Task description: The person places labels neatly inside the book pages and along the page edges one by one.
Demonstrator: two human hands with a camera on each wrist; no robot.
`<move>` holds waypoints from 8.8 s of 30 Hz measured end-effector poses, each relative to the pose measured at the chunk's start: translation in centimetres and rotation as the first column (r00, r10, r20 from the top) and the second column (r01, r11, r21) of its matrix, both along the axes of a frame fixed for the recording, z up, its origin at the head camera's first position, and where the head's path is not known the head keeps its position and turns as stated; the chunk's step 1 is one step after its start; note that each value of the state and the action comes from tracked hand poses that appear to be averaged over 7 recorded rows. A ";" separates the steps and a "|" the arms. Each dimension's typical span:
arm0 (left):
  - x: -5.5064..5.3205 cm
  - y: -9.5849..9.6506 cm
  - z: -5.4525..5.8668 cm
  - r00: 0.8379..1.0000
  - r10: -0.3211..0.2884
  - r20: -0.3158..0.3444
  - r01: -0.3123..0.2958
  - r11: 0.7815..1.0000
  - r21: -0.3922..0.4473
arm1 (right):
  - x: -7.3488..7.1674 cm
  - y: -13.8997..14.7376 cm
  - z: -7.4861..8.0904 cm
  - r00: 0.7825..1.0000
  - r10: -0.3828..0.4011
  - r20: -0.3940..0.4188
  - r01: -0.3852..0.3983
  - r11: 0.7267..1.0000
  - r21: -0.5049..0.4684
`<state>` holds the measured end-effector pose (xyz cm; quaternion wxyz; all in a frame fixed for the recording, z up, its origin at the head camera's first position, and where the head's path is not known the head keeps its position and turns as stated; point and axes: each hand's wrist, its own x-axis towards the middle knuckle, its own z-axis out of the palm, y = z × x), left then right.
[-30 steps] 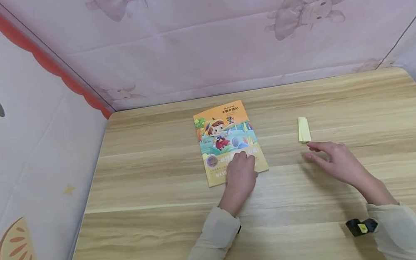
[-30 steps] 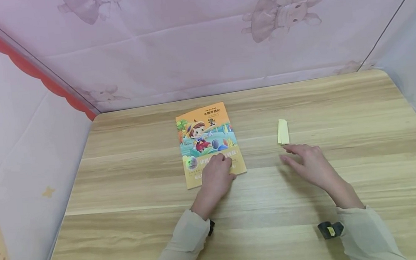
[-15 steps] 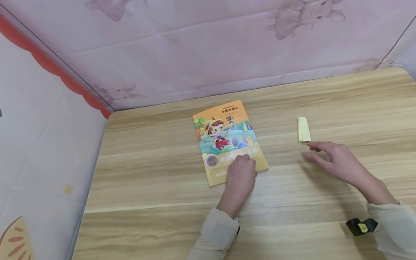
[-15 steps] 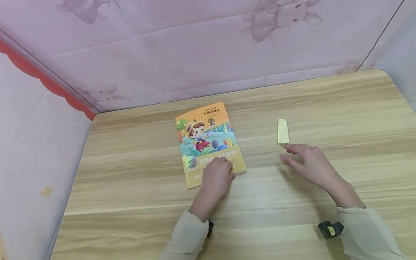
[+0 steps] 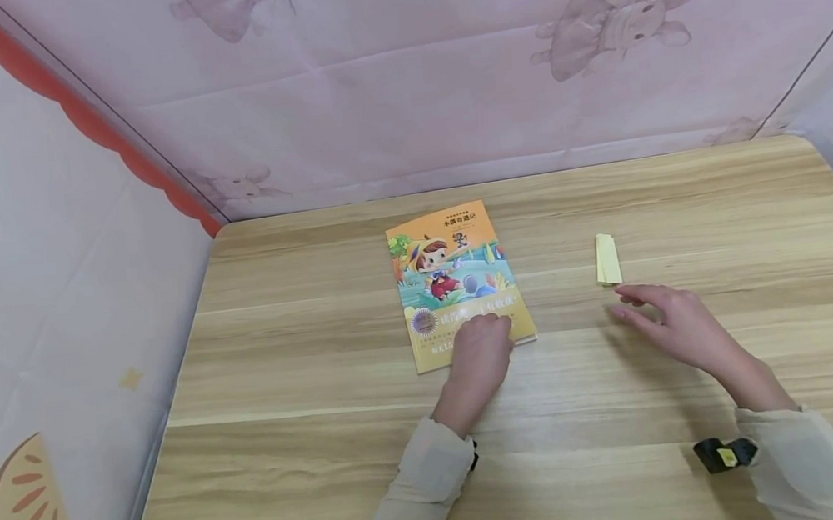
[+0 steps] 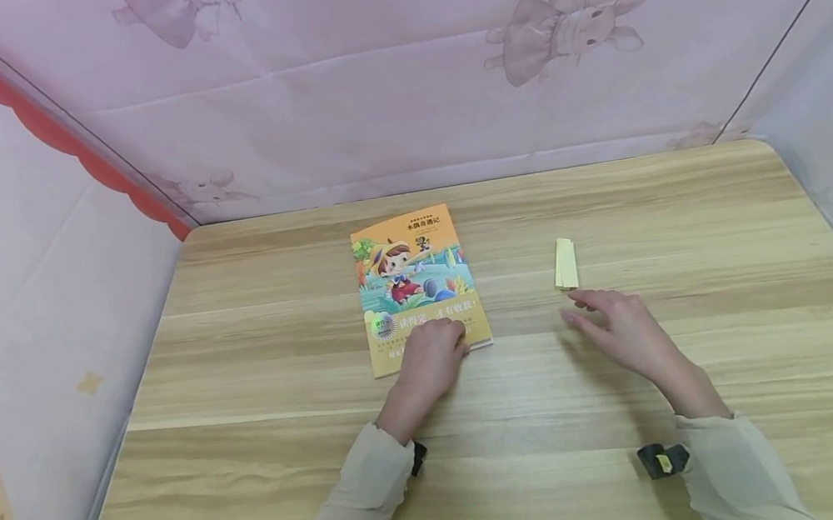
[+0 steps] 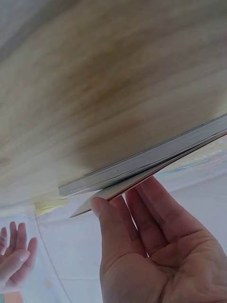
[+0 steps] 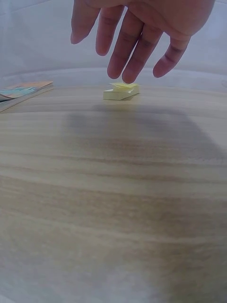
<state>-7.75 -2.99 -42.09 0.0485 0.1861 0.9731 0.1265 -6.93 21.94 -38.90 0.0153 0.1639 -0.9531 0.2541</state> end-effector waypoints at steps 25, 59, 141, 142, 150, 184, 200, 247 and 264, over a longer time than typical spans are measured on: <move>0.3 0.9 -0.5 0.996 -0.055 -0.066 0.048 0.993 -0.107 | 0.1 0.0 -0.2 1.000 -0.005 0.006 0.005 1.000 0.001; 0.8 0.0 0.2 0.997 0.014 -0.080 -0.012 1.000 0.026 | 0.0 0.2 -0.4 1.000 0.001 0.017 -0.001 1.000 -0.003; 2.7 -9.4 3.9 0.942 0.326 0.078 -0.296 0.702 0.648 | -0.3 -1.2 -1.4 0.998 0.056 -0.006 -0.057 0.998 -0.021; 2.7 -9.6 3.9 0.942 0.326 0.082 -0.298 0.697 0.653 | -0.3 -1.4 -1.4 0.998 0.056 0.002 -0.056 0.998 -0.021; 2.8 -11.1 3.4 0.921 0.346 0.176 -0.365 0.617 0.697 | -0.5 -2.3 -1.5 0.997 0.077 0.000 -0.077 0.997 -0.025; 3.8 -16.0 2.4 0.804 0.396 0.444 -0.574 0.319 0.755 | -0.8 -7.4 -2.1 0.987 0.158 -0.005 -0.158 0.986 -0.062; 3.3 -15.3 2.5 0.804 0.390 0.449 -0.575 0.315 0.755 | -1.4 -10.7 -1.3 0.973 0.228 0.023 -0.228 0.974 -0.012; 3.5 -15.8 2.2 0.733 0.564 0.380 -0.639 0.381 0.669 | -1.6 -16.5 -1.4 0.904 0.421 0.068 -0.423 0.906 0.006; 3.3 -14.5 3.2 0.783 0.515 0.349 -0.586 0.425 0.690 | -1.5 -19.4 0.5 0.847 0.528 0.063 -0.531 0.846 0.050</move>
